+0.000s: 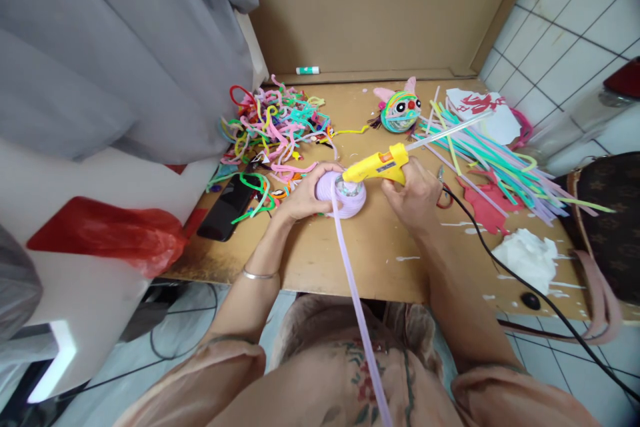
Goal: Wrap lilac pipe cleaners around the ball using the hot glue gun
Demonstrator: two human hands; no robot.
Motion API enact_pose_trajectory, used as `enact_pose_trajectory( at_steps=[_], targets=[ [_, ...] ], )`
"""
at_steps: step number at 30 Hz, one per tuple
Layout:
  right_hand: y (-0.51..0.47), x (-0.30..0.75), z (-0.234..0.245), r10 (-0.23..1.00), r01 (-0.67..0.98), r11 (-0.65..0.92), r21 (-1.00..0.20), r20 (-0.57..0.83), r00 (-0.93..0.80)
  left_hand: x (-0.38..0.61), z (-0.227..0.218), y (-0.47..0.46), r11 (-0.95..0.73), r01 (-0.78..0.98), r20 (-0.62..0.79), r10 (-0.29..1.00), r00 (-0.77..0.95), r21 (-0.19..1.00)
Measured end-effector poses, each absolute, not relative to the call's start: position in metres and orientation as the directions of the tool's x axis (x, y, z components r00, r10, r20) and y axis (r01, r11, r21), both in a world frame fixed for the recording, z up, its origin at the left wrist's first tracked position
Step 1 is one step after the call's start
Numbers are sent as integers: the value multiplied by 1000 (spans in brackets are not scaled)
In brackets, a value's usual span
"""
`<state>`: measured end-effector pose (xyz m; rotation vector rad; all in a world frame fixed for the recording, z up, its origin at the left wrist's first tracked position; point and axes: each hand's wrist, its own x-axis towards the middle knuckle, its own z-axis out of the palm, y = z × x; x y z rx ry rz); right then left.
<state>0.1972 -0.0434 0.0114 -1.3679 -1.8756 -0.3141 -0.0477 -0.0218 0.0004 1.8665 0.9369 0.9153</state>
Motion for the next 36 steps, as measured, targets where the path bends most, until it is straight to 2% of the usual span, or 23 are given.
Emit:
enact_pose_trajectory(
  at_steps=[9, 19, 36],
  targets=[
    [-42, 200, 11, 677, 873, 421, -245, 725, -123, -47, 0, -22, -390, 237, 249, 850, 464, 890],
    [-40, 201, 8, 712, 858, 413, -304, 696, -96, -48, -1, -21, -398, 214, 266, 845, 463, 892],
    [-39, 200, 6, 678, 858, 430, -281, 728, -101, -48, -2, -22, -376, 231, 242, 857, 456, 897]
  ],
)
